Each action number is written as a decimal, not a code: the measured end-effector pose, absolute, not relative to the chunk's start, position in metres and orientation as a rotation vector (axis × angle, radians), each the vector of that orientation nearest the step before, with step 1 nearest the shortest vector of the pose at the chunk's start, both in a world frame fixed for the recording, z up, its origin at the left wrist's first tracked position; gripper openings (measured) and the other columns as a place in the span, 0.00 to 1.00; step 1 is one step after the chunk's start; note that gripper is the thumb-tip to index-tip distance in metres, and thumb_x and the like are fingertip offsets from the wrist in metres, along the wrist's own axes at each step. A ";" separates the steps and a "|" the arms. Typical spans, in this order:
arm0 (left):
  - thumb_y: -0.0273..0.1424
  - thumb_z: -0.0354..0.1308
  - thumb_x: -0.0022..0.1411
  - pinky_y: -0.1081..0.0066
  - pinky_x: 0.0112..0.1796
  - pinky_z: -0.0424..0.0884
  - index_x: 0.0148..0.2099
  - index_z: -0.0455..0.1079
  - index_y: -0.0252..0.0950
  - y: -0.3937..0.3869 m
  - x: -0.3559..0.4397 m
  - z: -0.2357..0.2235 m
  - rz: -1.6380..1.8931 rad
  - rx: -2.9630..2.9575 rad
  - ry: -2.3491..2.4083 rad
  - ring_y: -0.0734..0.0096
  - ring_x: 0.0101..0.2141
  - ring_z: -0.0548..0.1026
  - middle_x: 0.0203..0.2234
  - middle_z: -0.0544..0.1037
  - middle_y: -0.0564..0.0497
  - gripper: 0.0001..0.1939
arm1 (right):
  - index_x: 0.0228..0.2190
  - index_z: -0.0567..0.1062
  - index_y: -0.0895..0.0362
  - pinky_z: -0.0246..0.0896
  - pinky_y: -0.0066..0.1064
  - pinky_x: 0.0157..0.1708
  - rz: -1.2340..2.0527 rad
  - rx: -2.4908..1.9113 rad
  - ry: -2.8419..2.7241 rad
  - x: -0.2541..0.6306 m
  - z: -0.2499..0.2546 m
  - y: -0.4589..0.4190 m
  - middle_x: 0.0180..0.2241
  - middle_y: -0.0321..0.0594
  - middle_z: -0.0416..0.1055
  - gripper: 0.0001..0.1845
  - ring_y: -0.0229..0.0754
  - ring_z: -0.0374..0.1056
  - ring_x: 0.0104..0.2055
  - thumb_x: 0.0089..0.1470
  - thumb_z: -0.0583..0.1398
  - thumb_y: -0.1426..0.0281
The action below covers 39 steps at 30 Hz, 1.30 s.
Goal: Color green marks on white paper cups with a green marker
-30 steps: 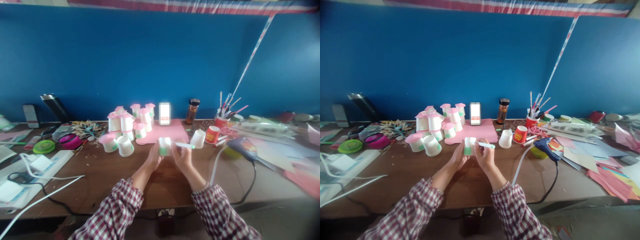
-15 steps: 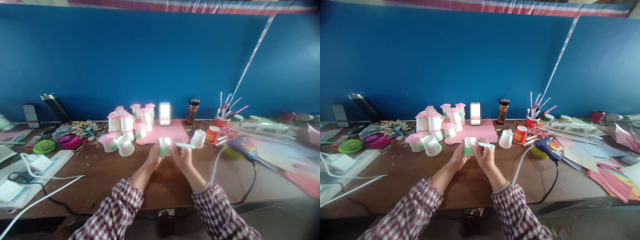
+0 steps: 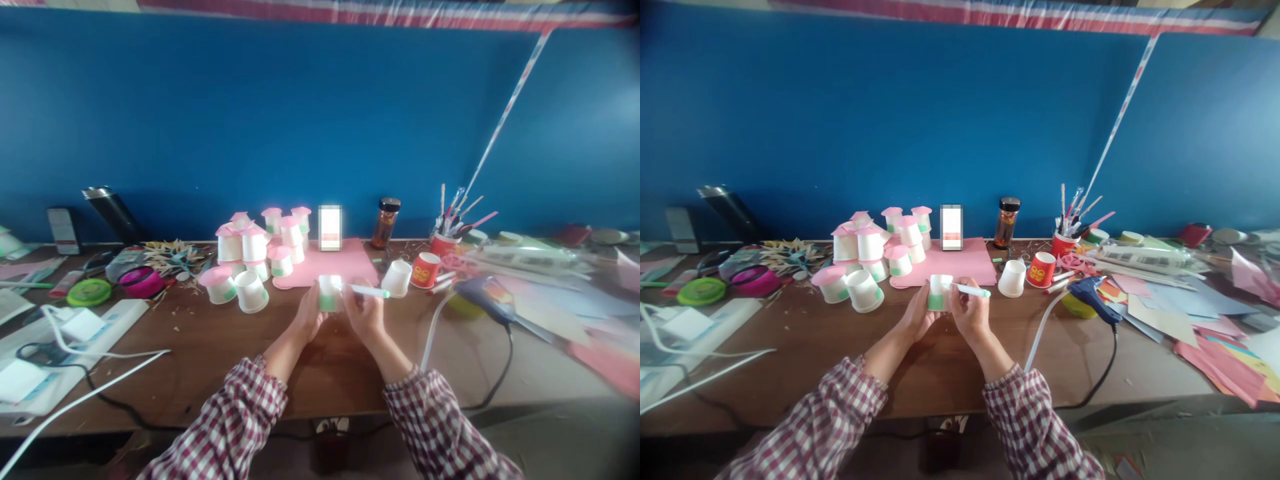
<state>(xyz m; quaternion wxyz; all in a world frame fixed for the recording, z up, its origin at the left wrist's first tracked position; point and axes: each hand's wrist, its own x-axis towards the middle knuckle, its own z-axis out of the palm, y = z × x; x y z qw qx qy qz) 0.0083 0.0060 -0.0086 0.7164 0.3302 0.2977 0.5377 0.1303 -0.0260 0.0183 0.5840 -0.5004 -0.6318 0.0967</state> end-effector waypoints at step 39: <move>0.52 0.55 0.54 0.69 0.31 0.66 0.41 0.71 0.33 0.008 0.008 -0.011 1.186 0.730 0.700 0.65 0.32 0.73 0.30 0.77 0.46 0.26 | 0.28 0.71 0.59 0.58 0.23 0.19 0.290 -1.195 -1.389 0.130 0.020 -0.025 0.19 0.33 0.66 0.10 0.33 0.61 0.19 0.54 0.55 0.66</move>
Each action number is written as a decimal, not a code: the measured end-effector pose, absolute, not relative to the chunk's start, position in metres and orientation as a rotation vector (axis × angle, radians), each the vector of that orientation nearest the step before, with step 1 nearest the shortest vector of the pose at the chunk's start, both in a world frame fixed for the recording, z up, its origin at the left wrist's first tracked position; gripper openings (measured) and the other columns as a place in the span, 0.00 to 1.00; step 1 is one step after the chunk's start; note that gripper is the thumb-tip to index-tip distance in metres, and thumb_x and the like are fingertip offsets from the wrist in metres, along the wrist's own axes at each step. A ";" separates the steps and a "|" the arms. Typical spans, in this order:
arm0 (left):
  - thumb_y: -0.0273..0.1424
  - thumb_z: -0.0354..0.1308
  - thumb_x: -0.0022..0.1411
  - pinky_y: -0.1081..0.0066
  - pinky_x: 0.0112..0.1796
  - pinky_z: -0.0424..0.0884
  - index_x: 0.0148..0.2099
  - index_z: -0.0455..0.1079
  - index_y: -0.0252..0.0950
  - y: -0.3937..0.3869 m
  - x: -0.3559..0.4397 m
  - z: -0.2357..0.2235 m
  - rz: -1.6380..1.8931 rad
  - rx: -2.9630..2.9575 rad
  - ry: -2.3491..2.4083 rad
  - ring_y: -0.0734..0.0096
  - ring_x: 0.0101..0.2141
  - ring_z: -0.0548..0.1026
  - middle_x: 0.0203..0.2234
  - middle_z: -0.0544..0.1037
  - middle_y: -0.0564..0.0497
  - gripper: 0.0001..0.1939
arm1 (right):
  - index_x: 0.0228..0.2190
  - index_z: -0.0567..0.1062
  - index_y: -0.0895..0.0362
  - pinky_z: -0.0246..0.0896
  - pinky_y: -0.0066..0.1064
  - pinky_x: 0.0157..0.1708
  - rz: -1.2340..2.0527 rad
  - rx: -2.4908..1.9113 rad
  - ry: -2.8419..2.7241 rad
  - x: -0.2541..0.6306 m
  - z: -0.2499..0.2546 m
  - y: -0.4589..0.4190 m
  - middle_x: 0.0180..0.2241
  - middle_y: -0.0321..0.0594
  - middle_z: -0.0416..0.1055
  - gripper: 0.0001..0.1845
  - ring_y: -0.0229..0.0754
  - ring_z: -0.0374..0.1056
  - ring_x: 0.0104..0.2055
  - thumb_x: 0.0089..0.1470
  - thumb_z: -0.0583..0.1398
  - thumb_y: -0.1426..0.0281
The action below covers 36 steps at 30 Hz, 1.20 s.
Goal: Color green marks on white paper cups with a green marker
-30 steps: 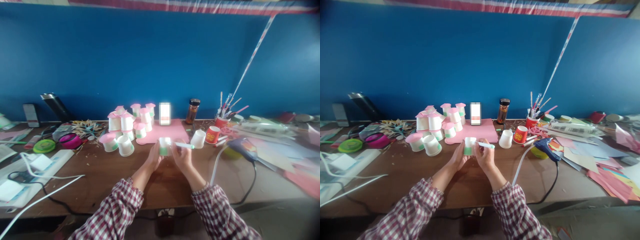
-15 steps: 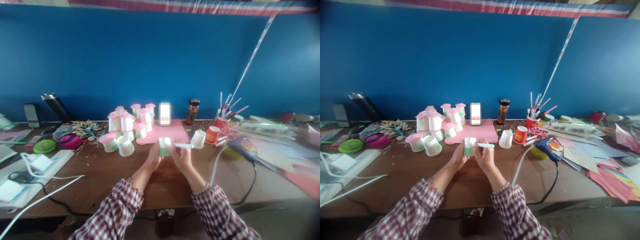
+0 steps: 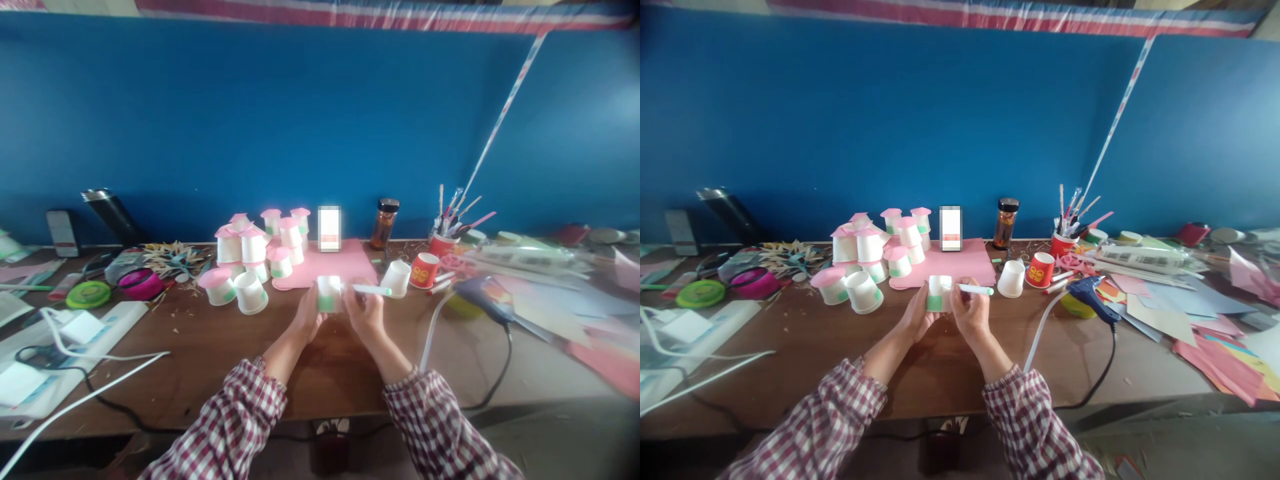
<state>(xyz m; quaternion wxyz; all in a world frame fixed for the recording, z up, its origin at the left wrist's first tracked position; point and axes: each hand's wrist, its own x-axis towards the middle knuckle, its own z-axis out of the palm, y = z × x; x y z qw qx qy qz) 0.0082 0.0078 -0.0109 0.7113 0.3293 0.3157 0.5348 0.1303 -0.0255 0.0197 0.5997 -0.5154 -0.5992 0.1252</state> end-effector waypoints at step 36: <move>0.49 0.54 0.56 0.62 0.41 0.68 0.44 0.71 0.35 0.007 0.008 -0.007 1.185 0.713 0.683 0.59 0.42 0.74 0.37 0.78 0.45 0.24 | 0.26 0.70 0.58 0.56 0.22 0.17 0.292 -1.201 -1.374 0.133 0.024 -0.027 0.16 0.31 0.65 0.09 0.33 0.60 0.16 0.54 0.55 0.66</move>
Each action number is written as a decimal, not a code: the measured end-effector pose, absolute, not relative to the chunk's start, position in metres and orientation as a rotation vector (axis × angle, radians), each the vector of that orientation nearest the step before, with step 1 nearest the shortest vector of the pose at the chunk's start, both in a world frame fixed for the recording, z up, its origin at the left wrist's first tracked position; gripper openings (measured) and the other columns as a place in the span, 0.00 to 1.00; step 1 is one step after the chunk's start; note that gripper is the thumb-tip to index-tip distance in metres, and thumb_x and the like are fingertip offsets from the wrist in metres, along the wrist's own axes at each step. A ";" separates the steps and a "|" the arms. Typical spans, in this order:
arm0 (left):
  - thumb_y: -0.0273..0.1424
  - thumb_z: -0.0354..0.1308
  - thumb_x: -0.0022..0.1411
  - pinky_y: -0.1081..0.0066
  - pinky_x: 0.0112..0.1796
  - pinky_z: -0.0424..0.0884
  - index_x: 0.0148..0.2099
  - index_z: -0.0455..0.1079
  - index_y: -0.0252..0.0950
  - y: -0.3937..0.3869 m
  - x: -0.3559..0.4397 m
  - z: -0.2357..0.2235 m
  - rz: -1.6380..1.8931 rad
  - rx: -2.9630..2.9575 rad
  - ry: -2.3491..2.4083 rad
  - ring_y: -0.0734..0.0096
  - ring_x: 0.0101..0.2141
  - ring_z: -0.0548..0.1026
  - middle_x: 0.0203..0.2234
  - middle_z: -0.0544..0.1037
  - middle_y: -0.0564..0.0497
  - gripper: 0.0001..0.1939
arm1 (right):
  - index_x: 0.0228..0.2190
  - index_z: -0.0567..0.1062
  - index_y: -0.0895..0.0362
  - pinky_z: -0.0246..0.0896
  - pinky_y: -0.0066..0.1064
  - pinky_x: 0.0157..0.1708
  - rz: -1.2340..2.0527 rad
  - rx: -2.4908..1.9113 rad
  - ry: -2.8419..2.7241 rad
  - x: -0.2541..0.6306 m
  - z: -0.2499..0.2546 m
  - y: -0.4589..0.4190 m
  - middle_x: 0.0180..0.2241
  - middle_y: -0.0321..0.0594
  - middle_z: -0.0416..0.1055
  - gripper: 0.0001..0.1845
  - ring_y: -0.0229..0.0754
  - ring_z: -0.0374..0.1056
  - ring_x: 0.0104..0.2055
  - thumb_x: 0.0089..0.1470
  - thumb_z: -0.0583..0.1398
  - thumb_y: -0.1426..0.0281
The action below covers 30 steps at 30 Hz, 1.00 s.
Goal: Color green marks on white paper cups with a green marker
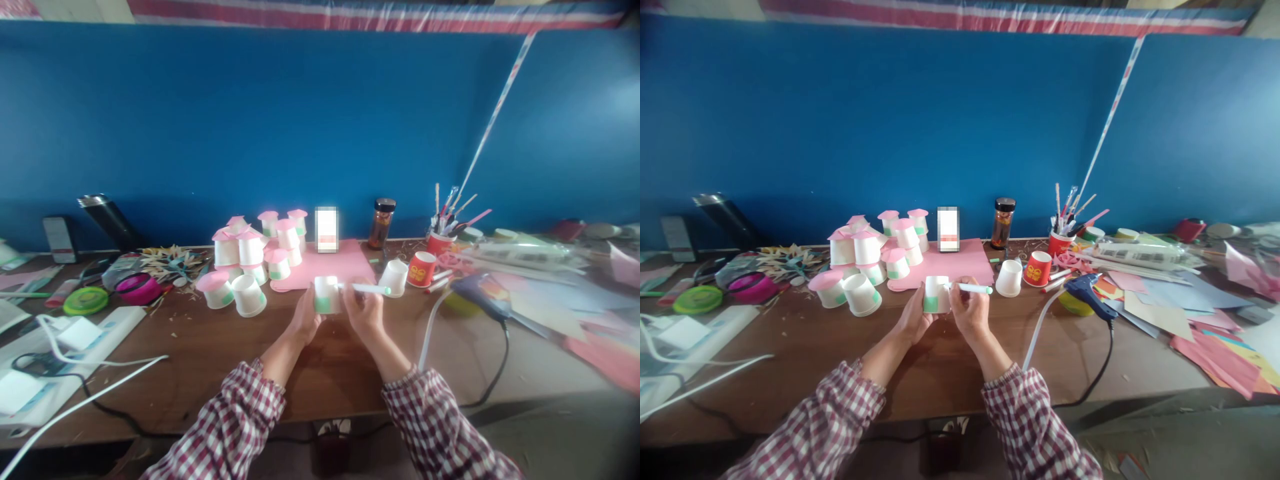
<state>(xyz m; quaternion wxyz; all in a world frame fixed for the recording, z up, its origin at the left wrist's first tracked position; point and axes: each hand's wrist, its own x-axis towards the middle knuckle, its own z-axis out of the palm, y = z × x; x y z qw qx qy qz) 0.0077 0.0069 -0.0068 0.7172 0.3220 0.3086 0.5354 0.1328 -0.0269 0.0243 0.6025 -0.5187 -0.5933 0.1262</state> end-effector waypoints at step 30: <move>0.51 0.52 0.56 0.63 0.42 0.67 0.47 0.70 0.35 0.007 0.007 -0.012 1.189 0.786 0.683 0.59 0.43 0.72 0.38 0.77 0.45 0.27 | 0.28 0.72 0.59 0.59 0.23 0.19 0.305 -1.175 -1.414 0.129 0.022 -0.029 0.20 0.34 0.68 0.10 0.33 0.61 0.19 0.54 0.55 0.66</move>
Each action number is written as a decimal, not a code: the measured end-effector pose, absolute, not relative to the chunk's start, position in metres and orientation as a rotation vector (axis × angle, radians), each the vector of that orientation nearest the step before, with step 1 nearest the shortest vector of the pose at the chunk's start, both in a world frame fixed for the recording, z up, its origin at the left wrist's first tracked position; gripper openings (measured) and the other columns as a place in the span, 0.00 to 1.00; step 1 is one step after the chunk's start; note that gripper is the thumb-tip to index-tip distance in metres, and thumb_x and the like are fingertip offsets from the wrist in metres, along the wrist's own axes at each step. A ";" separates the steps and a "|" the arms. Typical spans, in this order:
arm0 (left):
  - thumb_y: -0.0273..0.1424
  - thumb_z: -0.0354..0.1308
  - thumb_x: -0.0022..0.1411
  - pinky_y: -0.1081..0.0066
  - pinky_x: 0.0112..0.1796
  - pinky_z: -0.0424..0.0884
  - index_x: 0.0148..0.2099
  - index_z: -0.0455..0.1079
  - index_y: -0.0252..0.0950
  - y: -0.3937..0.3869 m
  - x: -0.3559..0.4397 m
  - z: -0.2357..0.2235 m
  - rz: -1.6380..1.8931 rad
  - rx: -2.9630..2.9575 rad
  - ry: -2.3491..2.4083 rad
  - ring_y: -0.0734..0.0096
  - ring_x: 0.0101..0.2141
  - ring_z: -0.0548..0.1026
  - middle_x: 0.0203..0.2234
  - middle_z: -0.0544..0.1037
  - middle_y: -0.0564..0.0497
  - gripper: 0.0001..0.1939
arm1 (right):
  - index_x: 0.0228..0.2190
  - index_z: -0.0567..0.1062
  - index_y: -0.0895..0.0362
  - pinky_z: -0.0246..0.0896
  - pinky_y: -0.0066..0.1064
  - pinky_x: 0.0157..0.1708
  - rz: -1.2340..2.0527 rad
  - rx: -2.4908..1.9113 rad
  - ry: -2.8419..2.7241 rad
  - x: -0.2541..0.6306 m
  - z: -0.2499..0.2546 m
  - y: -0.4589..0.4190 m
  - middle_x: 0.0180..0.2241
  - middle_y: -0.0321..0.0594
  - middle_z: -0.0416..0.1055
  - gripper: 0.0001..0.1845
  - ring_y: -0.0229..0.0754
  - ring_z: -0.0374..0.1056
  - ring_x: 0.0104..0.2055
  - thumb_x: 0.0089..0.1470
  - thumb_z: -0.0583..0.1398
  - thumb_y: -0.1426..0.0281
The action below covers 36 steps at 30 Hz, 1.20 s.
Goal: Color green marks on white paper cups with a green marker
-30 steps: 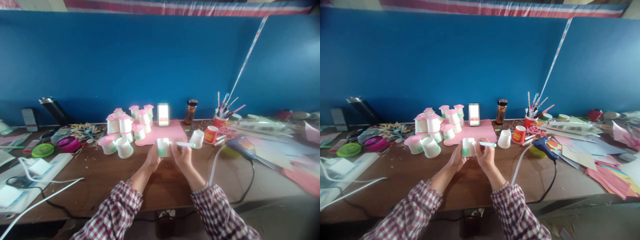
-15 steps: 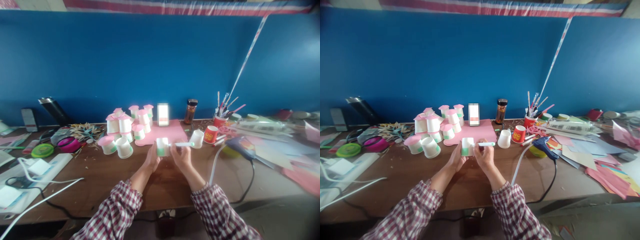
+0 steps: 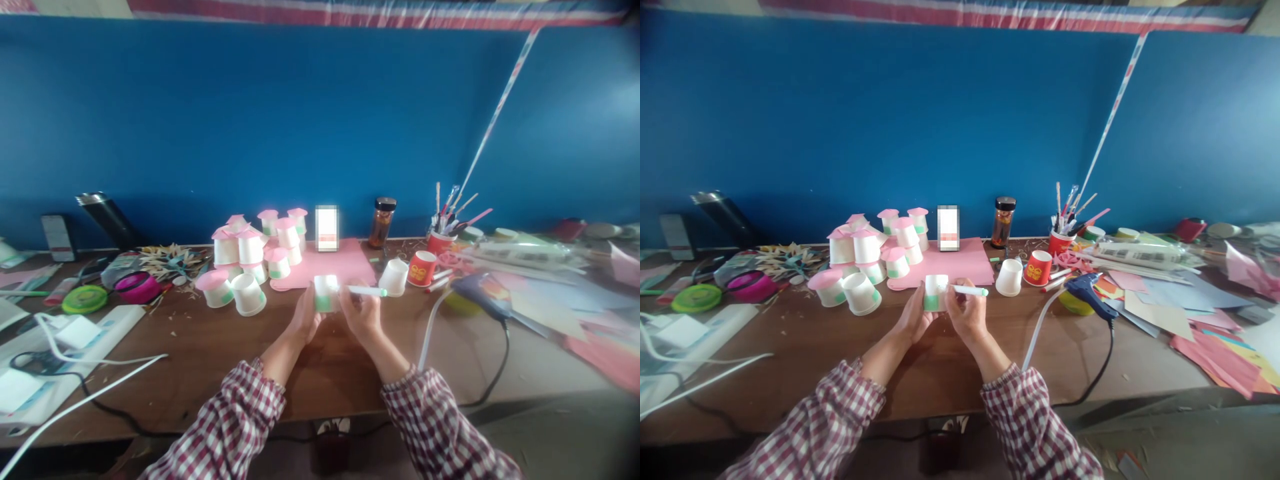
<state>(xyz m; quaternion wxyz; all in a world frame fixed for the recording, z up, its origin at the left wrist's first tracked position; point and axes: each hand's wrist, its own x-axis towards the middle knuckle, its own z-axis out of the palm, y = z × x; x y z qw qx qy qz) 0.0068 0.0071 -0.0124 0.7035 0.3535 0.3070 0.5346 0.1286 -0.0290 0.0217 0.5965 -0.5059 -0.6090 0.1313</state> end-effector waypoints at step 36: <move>0.51 0.54 0.55 0.59 0.43 0.66 0.46 0.70 0.36 0.006 0.009 -0.007 1.183 0.727 0.719 0.57 0.44 0.73 0.38 0.78 0.44 0.26 | 0.25 0.72 0.58 0.60 0.23 0.19 0.312 -1.221 -1.324 0.131 0.023 -0.027 0.19 0.34 0.69 0.09 0.34 0.63 0.19 0.52 0.56 0.67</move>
